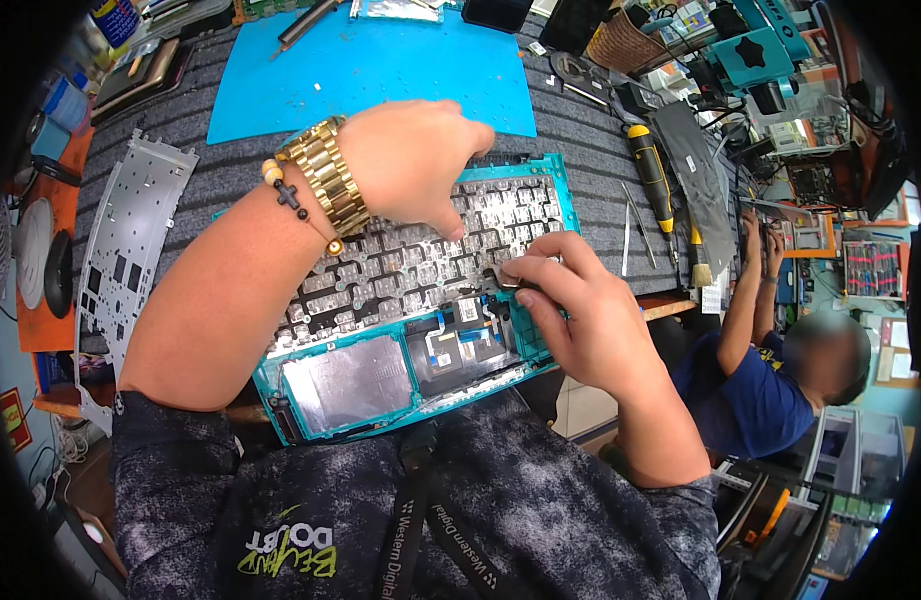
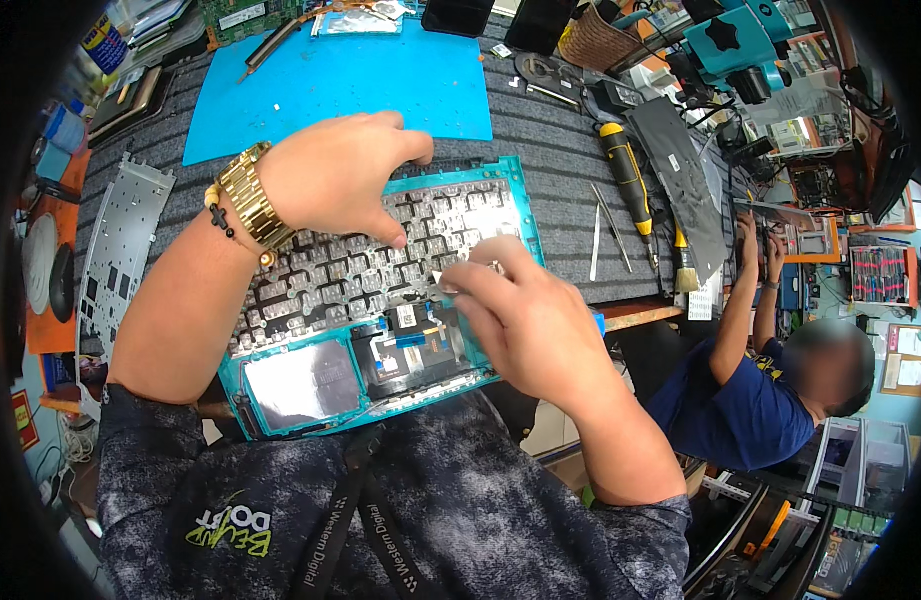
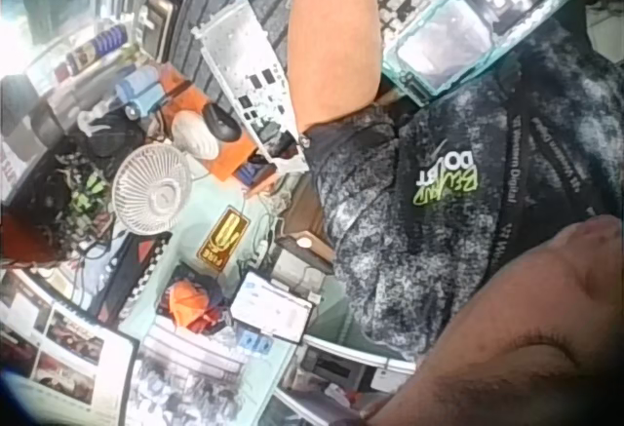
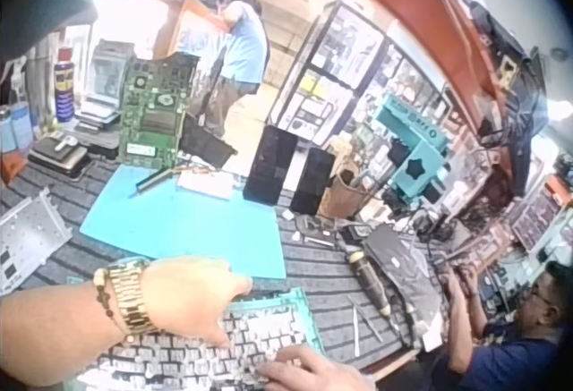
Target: The person works on the internal components of a laptop chassis, using a small blue tool to pry and handle internal cables and connectors.
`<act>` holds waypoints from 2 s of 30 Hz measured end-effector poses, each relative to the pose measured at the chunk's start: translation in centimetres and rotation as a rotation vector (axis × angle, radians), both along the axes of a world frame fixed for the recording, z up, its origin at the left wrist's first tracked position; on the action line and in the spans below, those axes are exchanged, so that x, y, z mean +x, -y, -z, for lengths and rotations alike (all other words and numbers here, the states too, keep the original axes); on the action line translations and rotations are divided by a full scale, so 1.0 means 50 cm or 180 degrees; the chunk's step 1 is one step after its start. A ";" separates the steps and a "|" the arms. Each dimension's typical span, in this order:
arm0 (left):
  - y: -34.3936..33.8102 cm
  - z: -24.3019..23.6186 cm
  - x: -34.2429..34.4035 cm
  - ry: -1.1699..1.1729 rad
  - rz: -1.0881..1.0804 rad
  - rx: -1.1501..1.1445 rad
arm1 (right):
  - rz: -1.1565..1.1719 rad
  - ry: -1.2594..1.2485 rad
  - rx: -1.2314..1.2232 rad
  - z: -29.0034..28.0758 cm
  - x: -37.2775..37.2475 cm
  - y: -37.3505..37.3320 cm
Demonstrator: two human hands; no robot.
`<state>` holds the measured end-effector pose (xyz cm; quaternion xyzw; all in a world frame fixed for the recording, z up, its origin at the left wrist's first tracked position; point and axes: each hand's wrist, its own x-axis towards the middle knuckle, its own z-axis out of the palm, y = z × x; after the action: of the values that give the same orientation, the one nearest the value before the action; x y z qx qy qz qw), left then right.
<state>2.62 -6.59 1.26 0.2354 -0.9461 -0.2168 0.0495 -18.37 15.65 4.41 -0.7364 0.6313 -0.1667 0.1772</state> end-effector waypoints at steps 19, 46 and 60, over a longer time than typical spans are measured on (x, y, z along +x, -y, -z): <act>0.010 -0.011 0.034 0.0301 -0.0183 -0.0210 | 0.0118 0.0125 -0.0234 0.028 0.023 0.044; 0.008 -0.006 0.026 -0.0011 0.0067 -0.0199 | -0.0084 -0.0288 -0.0438 0.052 0.032 0.059; 0.012 -0.006 0.018 0.0146 0.0161 -0.0214 | 0.0209 -0.0266 -0.0081 0.039 0.052 0.065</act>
<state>3.53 -7.19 1.56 0.2145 -0.9594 -0.1806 0.0302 -15.76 12.38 2.46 -0.7238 0.6598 -0.1495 0.1358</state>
